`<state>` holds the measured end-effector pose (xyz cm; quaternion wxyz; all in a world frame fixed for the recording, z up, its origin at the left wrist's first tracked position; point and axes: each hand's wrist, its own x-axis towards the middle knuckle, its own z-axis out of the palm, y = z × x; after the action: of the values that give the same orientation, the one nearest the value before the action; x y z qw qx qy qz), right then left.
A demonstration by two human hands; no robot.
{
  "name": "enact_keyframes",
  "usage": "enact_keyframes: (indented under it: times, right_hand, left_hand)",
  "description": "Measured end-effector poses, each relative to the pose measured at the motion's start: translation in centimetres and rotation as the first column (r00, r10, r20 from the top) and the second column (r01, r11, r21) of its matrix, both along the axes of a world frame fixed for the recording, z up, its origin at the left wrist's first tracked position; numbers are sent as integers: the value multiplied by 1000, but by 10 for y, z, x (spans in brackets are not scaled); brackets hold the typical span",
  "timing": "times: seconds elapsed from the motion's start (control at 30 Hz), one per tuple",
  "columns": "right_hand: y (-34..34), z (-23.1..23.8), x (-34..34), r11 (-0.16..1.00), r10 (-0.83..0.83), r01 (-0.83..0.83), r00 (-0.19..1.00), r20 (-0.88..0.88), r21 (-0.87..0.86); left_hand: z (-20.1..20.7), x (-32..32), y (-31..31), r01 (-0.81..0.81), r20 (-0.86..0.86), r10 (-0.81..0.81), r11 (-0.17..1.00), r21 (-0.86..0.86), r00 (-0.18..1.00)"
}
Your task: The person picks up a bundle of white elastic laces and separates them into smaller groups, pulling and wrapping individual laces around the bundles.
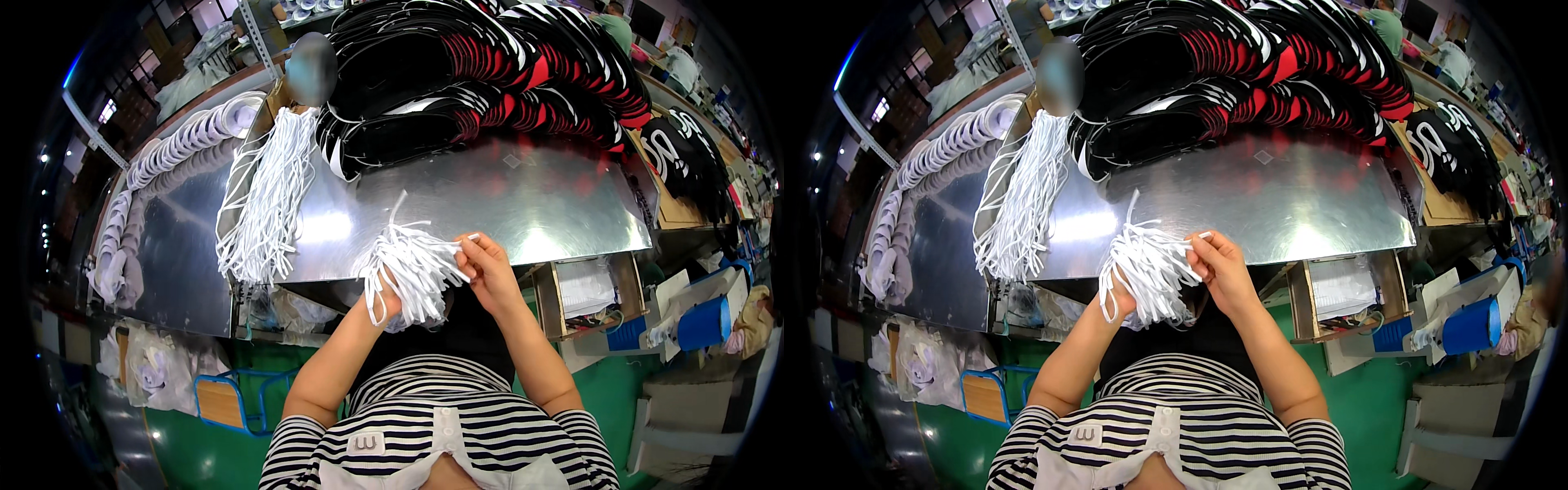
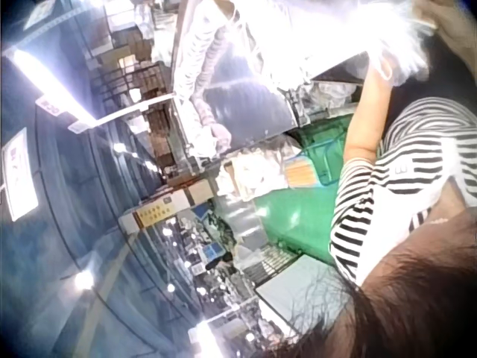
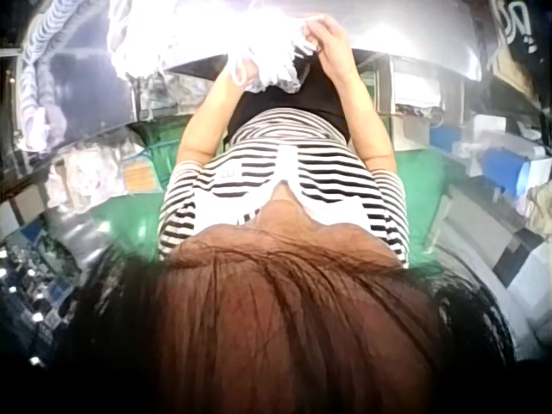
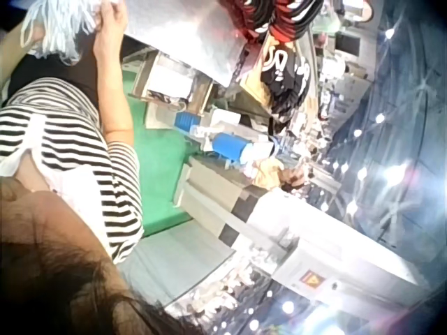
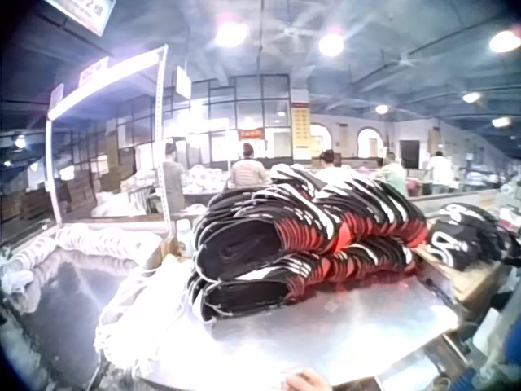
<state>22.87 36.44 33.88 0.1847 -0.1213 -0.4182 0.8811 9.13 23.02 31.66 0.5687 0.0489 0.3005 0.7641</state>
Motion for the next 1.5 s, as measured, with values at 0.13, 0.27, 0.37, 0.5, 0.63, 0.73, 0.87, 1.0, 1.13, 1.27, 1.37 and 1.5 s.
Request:
enact_keyframes:
  times: [0.13, 0.27, 0.37, 0.5, 0.63, 0.73, 0.87, 1.0, 1.13, 1.27, 1.37, 1.5]
  right_hand:
    - [-9, 7, 8, 984, -33, 11, 992, 121, 176]
    - [5, 0, 11, 922, -241, 200, 967, 87, 332]
    - [-1, 13, 13, 898, -245, 185, 964, 106, 400]
    - [14, 4, 11, 842, -395, 343, 918, 43, 416]
    - [8, 15, 15, 696, -473, 406, 880, -47, 592]
    - [-33, 29, 16, 274, -240, 252, 952, -187, 928]
    - [-62, 39, -1, -58, 26, 196, 980, -195, 979]
    - [-40, 22, -3, 178, 19, 236, 970, -243, 955]
    - [-51, 27, 14, 675, 166, -94, 986, -26, 731]
    - [-53, 34, 30, 559, 185, -204, 975, 119, 804]
    - [-54, 23, 36, 561, 64, -163, 986, 154, 811]
    - [-83, 14, 34, 722, 21, -65, 997, 72, 689]
  left_hand:
    - [2, -1, 1, -28, 63, 27, 1000, 15, 998]
    - [17, 10, 8, -65, 89, 72, 995, -74, 993]
    - [17, 13, 5, -59, 83, 61, 998, -27, 995]
    - [31, 18, 1, -93, 122, 99, 994, -53, 988]
    - [-6, 1, 3, -45, 253, -1, 984, 175, 967]
    - [-13, 8, 17, -115, 149, 104, 991, 68, 983]
    - [-39, 11, 17, -113, -187, 119, 993, 40, 975]
    - [-7, 22, 15, -178, 5, 178, 984, 10, 984]
    - [-20, 13, 11, -194, -214, 184, 981, -27, 959]
    - [-14, 9, 16, -213, 43, 212, 977, 22, 976]
    - [-12, 9, 16, -204, 78, 200, 978, 39, 977]
    - [-15, 20, 18, -135, 214, 152, 987, -89, 965]
